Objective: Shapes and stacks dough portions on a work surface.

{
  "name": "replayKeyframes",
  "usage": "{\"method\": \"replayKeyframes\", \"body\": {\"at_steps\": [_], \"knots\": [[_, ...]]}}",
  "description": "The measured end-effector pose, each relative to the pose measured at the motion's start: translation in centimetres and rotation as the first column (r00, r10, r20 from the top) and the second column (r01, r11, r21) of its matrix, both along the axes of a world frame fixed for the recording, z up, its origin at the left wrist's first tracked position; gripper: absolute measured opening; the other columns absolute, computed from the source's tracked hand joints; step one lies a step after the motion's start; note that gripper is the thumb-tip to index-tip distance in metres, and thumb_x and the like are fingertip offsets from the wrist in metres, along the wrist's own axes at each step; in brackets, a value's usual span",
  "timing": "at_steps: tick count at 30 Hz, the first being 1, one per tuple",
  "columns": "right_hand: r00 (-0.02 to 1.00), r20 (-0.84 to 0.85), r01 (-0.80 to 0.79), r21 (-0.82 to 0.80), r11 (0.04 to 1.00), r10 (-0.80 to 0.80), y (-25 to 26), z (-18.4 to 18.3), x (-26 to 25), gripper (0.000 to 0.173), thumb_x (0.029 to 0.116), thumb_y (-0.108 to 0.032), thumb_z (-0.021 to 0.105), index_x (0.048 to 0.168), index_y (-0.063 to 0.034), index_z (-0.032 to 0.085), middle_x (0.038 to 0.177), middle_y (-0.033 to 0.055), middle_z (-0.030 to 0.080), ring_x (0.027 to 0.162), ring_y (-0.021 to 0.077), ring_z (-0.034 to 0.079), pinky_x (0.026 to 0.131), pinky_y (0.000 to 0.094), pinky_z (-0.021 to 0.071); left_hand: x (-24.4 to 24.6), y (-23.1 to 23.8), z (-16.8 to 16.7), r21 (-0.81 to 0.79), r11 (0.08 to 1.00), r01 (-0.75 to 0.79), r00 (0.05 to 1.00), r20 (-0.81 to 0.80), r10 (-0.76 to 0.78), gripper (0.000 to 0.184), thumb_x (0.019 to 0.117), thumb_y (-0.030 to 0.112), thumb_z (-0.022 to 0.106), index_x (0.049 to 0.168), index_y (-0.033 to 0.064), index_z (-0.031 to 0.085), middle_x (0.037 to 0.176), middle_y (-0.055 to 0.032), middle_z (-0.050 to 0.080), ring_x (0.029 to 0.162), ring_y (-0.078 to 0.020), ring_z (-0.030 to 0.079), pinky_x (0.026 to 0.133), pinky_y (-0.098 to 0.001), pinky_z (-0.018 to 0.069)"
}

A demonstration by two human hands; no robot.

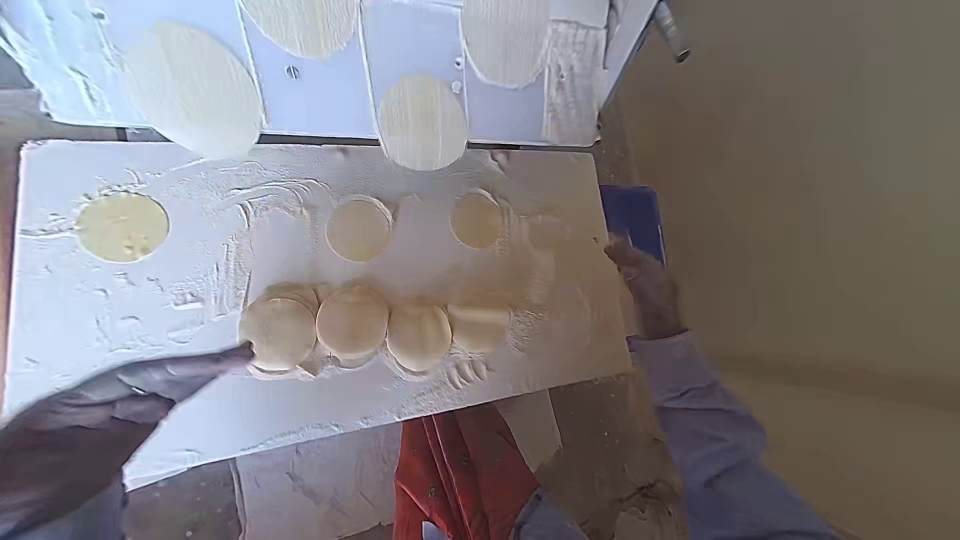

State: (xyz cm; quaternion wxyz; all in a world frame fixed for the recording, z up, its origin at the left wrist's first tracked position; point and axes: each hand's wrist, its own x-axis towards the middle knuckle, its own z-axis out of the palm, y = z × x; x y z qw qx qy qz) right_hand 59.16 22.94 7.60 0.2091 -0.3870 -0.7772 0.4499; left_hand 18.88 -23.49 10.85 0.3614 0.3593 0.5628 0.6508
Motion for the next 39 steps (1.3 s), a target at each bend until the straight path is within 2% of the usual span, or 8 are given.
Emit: {"method": "replayKeyframes", "body": {"at_steps": [4,8,13,16,21,28,34,39], "knots": [[0.91,0.397,0.047,0.198,0.979,-0.124,-6.2,-6.4,3.0,0.116,0.0747,-0.047,0.083,0.16,0.0044,0.024,0.166,0.0297,0.02,0.156,0.0424,0.021,0.125,0.0549,0.0247,12.3,-1.8,-0.5,-0.077,0.986,0.151,0.868,0.487,-0.095,0.1,0.0839,0.091,0.025,0.123,0.0134,0.074,0.125,-0.012,0.072,0.122,-0.0283,0.066,0.108,-0.0418,0.0515],[0.893,0.45,-0.178,0.383,0.907,-0.015,-7.2,-8.5,-2.7,0.117,0.0707,-0.056,0.082,0.159,0.0006,0.03,0.167,0.0336,0.011,0.152,0.056,0.018,0.123,0.066,0.0194,24.5,-2.7,-3.4,-0.378,0.914,0.144,0.744,0.651,0.152,0.079,0.1022,0.063,0.027,0.132,-0.0014,0.06,0.121,-0.016,0.071,0.112,-0.0266,0.069,0.1,-0.042,0.0549],[0.777,0.608,-0.471,0.384,0.794,0.167,-0.7,-7.5,-10.4,0.046,0.0974,-0.022,0.067,0.138,-0.0004,0.06,0.144,0.0339,0.05,0.134,0.0547,0.047,0.105,0.0708,0.0397,31.8,-1.2,-1.9,-0.576,0.804,0.151,0.653,0.668,0.356,0.061,0.1089,0.043,0.019,0.139,0.001,0.053,0.115,-0.0103,0.071,0.102,-0.0182,0.07,0.092,-0.036,0.0559],[0.566,0.818,-0.385,0.154,0.91,0.101,0.7,-4.1,-12.0,0.046,0.1009,-0.019,0.065,0.139,0.0063,0.055,0.133,0.0356,0.059,0.126,0.0534,0.057,0.1,0.0679,0.0464,33.9,-1.9,-0.8,-0.626,0.777,0.069,0.643,0.624,0.445,0.057,0.11,0.042,0.024,0.139,0.0023,0.053,0.117,-0.0101,0.07,0.104,-0.0182,0.068,0.092,-0.0364,0.0551],[0.634,0.587,-0.415,-0.292,0.862,0.504,-8.8,2.3,-14.8,0.047,0.0978,-0.026,0.072,0.123,0.0122,0.064,0.128,0.0327,0.064,0.125,0.0447,0.059,0.111,0.0579,0.0412,35.4,-3.7,-0.9,-0.676,0.728,-0.114,0.553,0.566,0.612,0.056,0.112,0.038,0.021,0.137,-0.0001,0.053,0.116,-0.0139,0.069,0.098,-0.0215,0.069,0.088,-0.0386,0.0563],[0.722,0.293,-0.535,-0.338,0.774,0.627,-21.7,7.8,-27.6,0.043,0.091,-0.006,0.076,0.129,0.0062,0.061,0.12,0.0275,0.065,0.1,0.0356,0.069,0.09,0.0507,0.0575,32.7,-4.9,-0.7,-0.66,0.718,-0.221,0.529,0.538,0.656,0.054,0.1129,0.036,0.023,0.134,-0.0032,0.054,0.112,-0.0156,0.069,0.094,-0.0219,0.069,0.085,-0.0387,0.0566],[0.217,0.891,-0.726,-0.127,0.676,0.4,-17.1,10.6,-22.4,0.037,0.0938,-0.009,0.072,0.128,0.0031,0.066,0.128,0.0318,0.064,0.125,0.0503,0.058,0.104,0.0662,0.0439,26.9,-8.2,-1.4,-0.738,0.66,-0.14,0.544,0.499,0.674,0.04,0.1124,0.026,0.038,0.133,-0.0039,0.055,0.114,-0.0183,0.066,0.092,-0.0219,0.066,0.083,-0.0378,0.0541],[0.642,0.584,-0.576,-0.061,0.815,0.497,-21.2,11.4,-26.4,0.032,0.0938,-0.011,0.074,0.121,0.0057,0.068,0.114,0.0284,0.07,0.105,0.0421,0.069,0.096,0.0586,0.0521,19.1,-8.3,-2.2,-0.744,0.664,-0.074,0.668,0.458,0.587,0.036,0.1107,0.021,0.044,0.132,-0.0063,0.054,0.114,-0.0203,0.064,0.091,-0.0218,0.065,0.083,-0.0378,0.0537]]}}
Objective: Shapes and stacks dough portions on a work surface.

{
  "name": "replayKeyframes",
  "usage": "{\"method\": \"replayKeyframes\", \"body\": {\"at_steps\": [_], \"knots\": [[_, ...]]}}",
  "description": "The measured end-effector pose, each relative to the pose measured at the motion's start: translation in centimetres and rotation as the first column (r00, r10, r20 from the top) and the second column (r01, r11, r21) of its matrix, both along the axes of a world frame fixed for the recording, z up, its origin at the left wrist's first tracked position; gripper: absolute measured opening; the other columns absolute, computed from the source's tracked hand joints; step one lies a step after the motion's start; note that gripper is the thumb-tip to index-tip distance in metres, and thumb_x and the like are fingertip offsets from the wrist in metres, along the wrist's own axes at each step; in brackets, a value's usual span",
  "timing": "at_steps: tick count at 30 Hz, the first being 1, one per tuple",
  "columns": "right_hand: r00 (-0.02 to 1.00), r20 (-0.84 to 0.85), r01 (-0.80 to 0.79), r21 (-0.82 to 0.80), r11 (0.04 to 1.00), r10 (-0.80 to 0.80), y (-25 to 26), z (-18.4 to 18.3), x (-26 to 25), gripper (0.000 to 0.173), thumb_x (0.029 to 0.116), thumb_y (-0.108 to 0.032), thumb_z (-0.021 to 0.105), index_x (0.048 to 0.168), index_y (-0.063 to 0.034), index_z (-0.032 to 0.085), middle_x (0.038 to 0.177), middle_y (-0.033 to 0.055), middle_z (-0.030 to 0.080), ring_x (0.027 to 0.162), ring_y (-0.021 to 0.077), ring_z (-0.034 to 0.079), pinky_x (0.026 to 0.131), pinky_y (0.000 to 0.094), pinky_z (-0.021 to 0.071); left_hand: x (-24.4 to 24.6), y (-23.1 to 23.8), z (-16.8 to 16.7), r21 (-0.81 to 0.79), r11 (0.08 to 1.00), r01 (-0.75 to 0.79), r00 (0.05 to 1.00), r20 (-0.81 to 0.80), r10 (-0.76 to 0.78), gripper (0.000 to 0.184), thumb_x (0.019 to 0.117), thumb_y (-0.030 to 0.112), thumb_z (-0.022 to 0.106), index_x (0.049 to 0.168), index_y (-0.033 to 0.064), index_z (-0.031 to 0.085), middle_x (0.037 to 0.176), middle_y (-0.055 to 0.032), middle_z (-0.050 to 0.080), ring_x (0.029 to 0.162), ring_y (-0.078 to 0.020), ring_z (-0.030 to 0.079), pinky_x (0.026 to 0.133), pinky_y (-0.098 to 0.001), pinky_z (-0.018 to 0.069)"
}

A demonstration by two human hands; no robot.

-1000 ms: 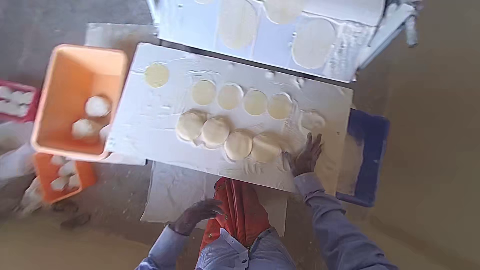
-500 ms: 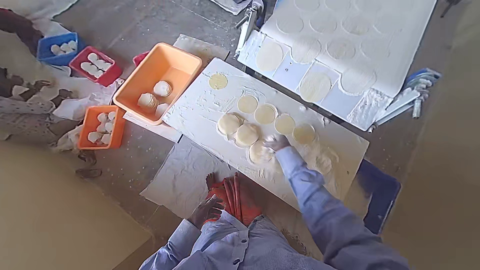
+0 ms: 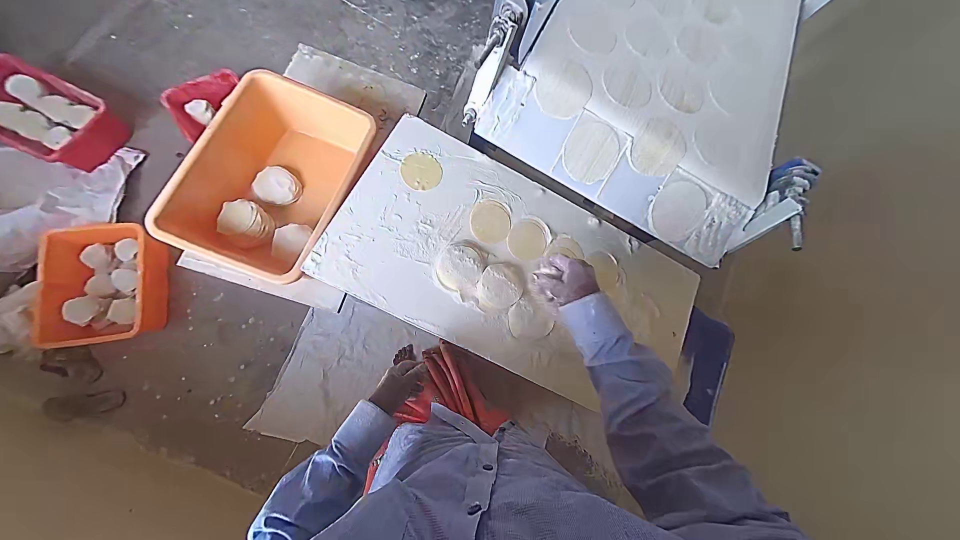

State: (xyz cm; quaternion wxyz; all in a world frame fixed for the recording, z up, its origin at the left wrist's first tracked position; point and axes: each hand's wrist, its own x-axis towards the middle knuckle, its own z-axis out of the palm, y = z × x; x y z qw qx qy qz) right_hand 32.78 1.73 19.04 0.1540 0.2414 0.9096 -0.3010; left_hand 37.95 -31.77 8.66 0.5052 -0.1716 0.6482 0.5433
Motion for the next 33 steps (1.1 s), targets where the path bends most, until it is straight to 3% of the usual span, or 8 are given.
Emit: {"method": "replayKeyframes", "body": {"at_steps": [4,8,14,17,20,23,27,33], "knots": [[0.981,-0.011,0.188,-0.158,0.97,-0.192,-0.3,-1.4,1.3,0.035,0.0888,-0.004,0.078,0.12,0.007,0.065,0.106,0.024,0.069,0.087,0.0301,0.071,0.083,0.0457,0.06,-5.6,0.3,0.9,0.036,0.995,0.098,0.992,-0.079,-0.095,0.036,0.1109,0.017,0.041,0.135,-0.0064,0.053,0.116,-0.0196,0.065,0.093,-0.0196,0.065,0.084,-0.0353,0.0532],[0.934,0.265,0.193,0.189,0.963,-0.239,3.3,0.1,4.8,0.028,0.0983,-0.005,0.063,0.126,-0.0016,0.069,0.121,0.0265,0.069,0.116,0.0438,0.066,0.102,0.0606,0.0488,-8.2,0.3,-0.5,0.011,0.99,0.14,0.986,-0.089,-0.139,0.032,0.1106,0.015,0.041,0.132,-0.0055,0.054,0.11,-0.0167,0.066,0.085,-0.0169,0.066,0.078,-0.0325,0.0546],[0.907,-0.046,0.419,0.176,0.891,-0.418,3.9,1.8,9.3,0.041,0.1008,0.006,0.043,0.137,0.0022,0.06,0.138,0.0262,0.061,0.132,0.0383,0.058,0.111,0.0531,0.0434,-6.7,2.2,-1.3,-0.04,0.977,0.211,0.977,-0.036,-0.212,0.031,0.1102,0.018,0.045,0.128,-0.0043,0.057,0.105,-0.0152,0.066,0.081,-0.0161,0.067,0.075,-0.0309,0.0551],[0.894,0.316,0.263,0.205,0.943,-0.318,7.1,-2.7,12.2,0.052,0.0964,0.002,0.058,0.147,-0.0086,0.055,0.16,0.0225,0.04,0.15,0.0455,0.032,0.115,0.0666,0.0314,-4.7,3.4,-0.6,-0.042,0.978,0.204,0.977,-0.049,-0.206,0.032,0.1107,0.018,0.043,0.129,-0.0045,0.056,0.108,-0.0166,0.066,0.083,-0.0167,0.066,0.076,-0.0319,0.0542],[0.91,0.294,0.274,0.101,0.956,-0.292,10.5,-7.3,13.1,0.056,0.0993,-0.013,0.067,0.152,-0.0085,0.048,0.152,0.0194,0.052,0.14,0.0402,0.051,0.115,0.058,0.0394,-2.1,4.3,0.8,-0.055,0.978,0.2,0.976,-0.072,-0.203,0.032,0.1103,0.014,0.043,0.132,-0.0058,0.055,0.115,-0.0206,0.065,0.09,-0.0209,0.066,0.081,-0.0359,0.054],[0.969,0.227,0.117,-0.072,0.991,-0.098,12.4,-9.9,10.7,0.07,0.0936,-0.018,0.077,0.154,-0.0045,0.044,0.152,0.023,0.05,0.141,0.0404,0.049,0.118,0.0563,0.0371,0.8,4.8,1.6,-0.076,0.98,0.182,0.978,-0.086,-0.188,0.03,0.1078,0.008,0.046,0.132,-0.0062,0.054,0.116,-0.0208,0.065,0.091,-0.0211,0.067,0.081,-0.0355,0.0551],[0.898,0.394,-0.219,0.022,0.975,0.193,13.5,-11.7,6.9,0.068,0.0842,-0.027,0.085,0.142,-0.0053,0.058,0.143,0.0239,0.057,0.135,0.0405,0.053,0.112,0.0587,0.0426,4.1,4.6,1.8,-0.136,0.982,0.133,0.985,-0.09,-0.146,0.029,0.1045,-0.001,0.047,0.133,-0.0058,0.053,0.115,-0.02,0.064,0.091,-0.0211,0.067,0.079,-0.0355,0.0556],[0.822,0.523,-0.269,0.009,0.963,0.225,14.1,-12.4,5.6,0.065,0.0805,-0.031,0.089,0.131,0.0014,0.062,0.132,0.0286,0.062,0.127,0.0438,0.058,0.105,0.0628,0.0455,7.2,4.9,1.6,-0.23,0.971,0.07,0.993,-0.075,-0.089,0.036,0.1047,-0.003,0.041,0.14,-0.005,0.046,0.115,-0.0222,0.064,0.089,-0.0224,0.067,0.078,-0.0361,0.0547]]}}
